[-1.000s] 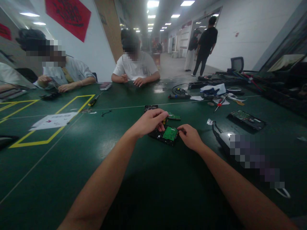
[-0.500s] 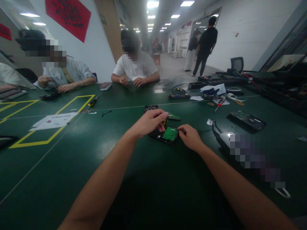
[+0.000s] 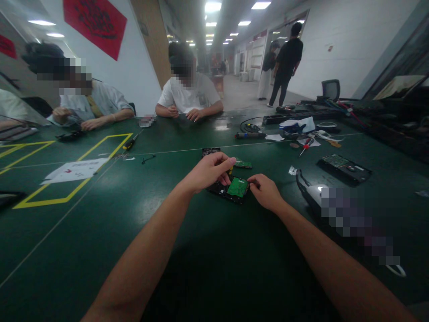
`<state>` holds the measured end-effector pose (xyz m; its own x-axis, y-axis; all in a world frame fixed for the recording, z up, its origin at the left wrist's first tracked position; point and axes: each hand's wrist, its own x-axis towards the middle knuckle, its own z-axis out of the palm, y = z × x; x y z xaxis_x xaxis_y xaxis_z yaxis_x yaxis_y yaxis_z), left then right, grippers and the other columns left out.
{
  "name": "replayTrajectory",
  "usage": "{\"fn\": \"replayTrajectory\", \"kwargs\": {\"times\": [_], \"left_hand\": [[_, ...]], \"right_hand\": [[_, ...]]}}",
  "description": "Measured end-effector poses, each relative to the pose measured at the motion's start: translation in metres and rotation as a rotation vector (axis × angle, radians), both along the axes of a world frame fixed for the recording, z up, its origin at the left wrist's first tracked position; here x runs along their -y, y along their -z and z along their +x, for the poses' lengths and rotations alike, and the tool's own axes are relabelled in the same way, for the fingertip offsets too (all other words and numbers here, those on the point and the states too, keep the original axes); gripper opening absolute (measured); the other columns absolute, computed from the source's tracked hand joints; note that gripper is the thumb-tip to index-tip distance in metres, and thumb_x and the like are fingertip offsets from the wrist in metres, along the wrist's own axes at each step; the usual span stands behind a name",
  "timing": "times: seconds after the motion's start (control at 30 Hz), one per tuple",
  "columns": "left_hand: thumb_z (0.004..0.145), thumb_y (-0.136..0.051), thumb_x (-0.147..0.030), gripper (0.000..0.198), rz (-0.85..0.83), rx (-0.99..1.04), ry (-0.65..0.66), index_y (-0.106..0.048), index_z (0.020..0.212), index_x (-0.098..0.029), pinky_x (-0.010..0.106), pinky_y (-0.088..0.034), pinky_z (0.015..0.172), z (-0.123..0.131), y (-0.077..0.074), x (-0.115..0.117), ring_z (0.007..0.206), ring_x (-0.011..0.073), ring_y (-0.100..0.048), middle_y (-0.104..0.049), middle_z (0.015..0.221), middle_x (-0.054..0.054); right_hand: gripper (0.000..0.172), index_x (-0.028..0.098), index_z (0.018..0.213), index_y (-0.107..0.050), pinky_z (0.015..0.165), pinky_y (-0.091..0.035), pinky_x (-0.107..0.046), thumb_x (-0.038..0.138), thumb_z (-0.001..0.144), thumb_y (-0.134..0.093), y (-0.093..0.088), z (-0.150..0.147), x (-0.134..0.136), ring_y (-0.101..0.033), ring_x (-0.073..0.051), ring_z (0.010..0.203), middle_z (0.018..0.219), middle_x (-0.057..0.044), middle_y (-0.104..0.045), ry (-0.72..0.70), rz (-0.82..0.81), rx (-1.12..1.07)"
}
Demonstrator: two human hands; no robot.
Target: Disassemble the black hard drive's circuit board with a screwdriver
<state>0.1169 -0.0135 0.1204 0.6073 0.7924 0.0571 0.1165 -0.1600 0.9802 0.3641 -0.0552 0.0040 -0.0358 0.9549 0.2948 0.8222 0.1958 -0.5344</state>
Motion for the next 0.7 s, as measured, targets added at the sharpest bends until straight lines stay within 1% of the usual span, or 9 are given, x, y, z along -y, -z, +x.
{"fn": "replayTrajectory", "kwargs": {"times": [0.17,0.33,0.5,0.7], "left_hand": [[0.099,-0.065,-0.048,0.03,-0.001,0.007,-0.006,-0.057,0.094,-0.02,0.025,-0.054,0.057,0.0,0.0,0.0005,0.062,0.0151,-0.07,-0.065,0.07,0.002],[0.099,-0.064,-0.048,0.03,-0.003,0.013,-0.003,-0.057,0.094,-0.02,0.025,-0.054,0.056,-0.0002,0.0011,-0.0008,0.062,0.0151,-0.07,-0.065,0.069,0.003],[0.099,-0.064,-0.049,0.031,0.003,0.001,-0.002,-0.057,0.095,-0.02,0.025,-0.054,0.057,-0.0014,0.0017,-0.0025,0.062,0.015,-0.07,-0.066,0.07,0.003],[0.099,-0.065,-0.049,0.031,-0.005,0.023,-0.004,-0.058,0.095,-0.019,0.025,-0.055,0.057,-0.0018,-0.0008,-0.001,0.062,0.0144,-0.07,-0.064,0.07,0.002]], "right_hand": [[0.019,0.019,0.106,-0.071,0.078,-0.048,-0.032,0.016,0.092,-0.058,-0.0004,0.0001,-0.0002,-0.064,-0.019,0.085,0.101,-0.006,-0.07,-0.003,0.009,-0.011],[0.02,0.019,0.107,-0.071,0.076,-0.048,-0.032,0.018,0.093,-0.057,-0.0009,0.0009,0.0008,-0.064,-0.019,0.083,0.103,-0.007,-0.07,-0.003,-0.009,-0.015],[0.02,0.018,0.107,-0.071,0.078,-0.048,-0.033,0.017,0.093,-0.057,-0.0008,0.0009,0.0007,-0.064,-0.019,0.084,0.104,-0.007,-0.07,-0.001,-0.01,-0.01],[0.02,0.018,0.107,-0.07,0.078,-0.049,-0.033,0.017,0.092,-0.057,-0.0015,0.0006,0.0006,-0.064,-0.019,0.084,0.104,-0.007,-0.07,0.0,-0.011,-0.003]]}}
